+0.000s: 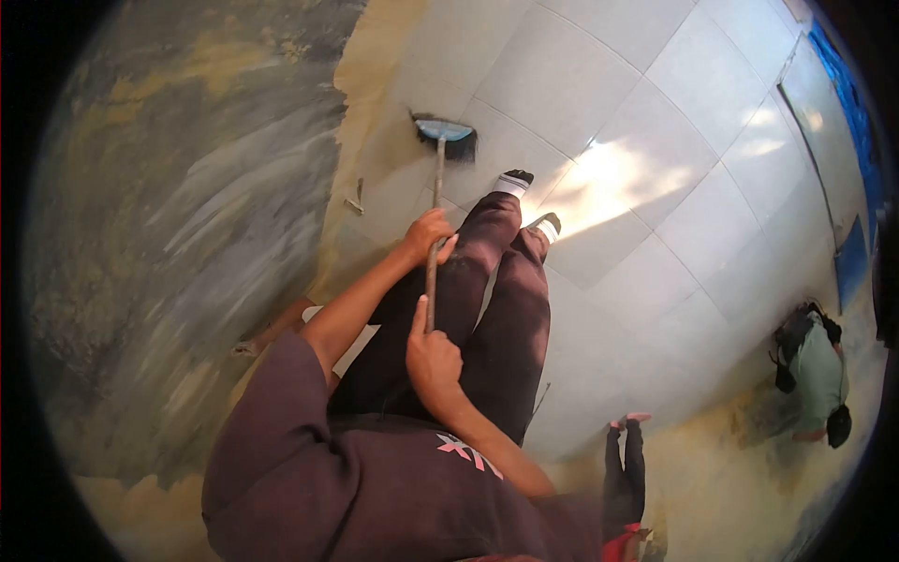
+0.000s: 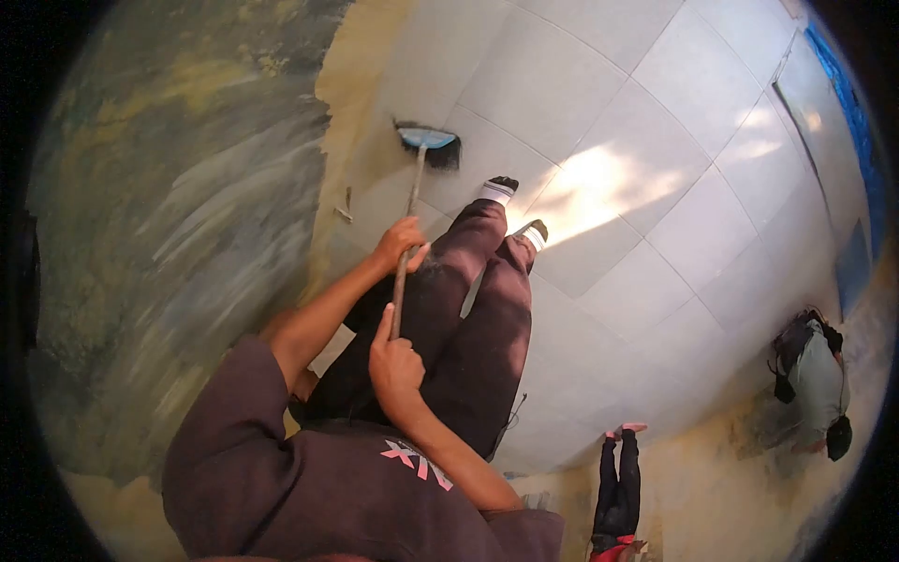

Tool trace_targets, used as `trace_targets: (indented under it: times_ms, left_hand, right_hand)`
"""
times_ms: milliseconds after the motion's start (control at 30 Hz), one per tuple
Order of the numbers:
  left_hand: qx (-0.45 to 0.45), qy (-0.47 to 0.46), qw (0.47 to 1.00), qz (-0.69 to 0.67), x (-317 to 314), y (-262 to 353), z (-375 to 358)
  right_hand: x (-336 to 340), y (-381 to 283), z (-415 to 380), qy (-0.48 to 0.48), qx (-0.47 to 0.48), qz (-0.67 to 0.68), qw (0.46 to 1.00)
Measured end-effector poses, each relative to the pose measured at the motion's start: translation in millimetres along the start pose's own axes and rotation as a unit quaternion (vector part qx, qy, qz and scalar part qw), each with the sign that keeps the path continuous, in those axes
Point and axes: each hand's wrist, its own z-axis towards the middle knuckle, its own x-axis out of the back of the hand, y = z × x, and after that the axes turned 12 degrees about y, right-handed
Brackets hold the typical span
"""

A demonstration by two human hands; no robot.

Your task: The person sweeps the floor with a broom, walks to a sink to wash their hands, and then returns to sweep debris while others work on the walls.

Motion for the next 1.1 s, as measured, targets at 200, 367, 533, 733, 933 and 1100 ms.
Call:
trace_targets:
  times_ms: [200,367,533,733,933,1100]
  left_hand:
    - [0.062,-0.051,0.995,0.054,34,-27,-82]
    - [0.126,-0.026,0.988,0.080,39,-21,-93]
    - [0.084,-0.048,0.991,0.093,41,46,-37]
    - [-0.065,-0.266,0.955,0.112,-6,132,21]
    - [-0.181,-0.250,0.944,0.116,-99,258,62]
    - [-0.285,-0.147,0.941,0.108,-203,352,70]
  right_hand:
    - [-47,-9,-3,-0.067,0.059,0.056,0.994]
    - [-9,16,6,-0.064,0.071,0.126,0.987]
    - [60,58,-13,-0.039,0.000,0.152,0.988]
    - [42,143,-67,0.030,-0.065,0.291,0.954]
    - [72,258,-142,0.119,-0.112,0.349,0.923]
    - [58,372,-187,0.233,-0.123,0.462,0.847]
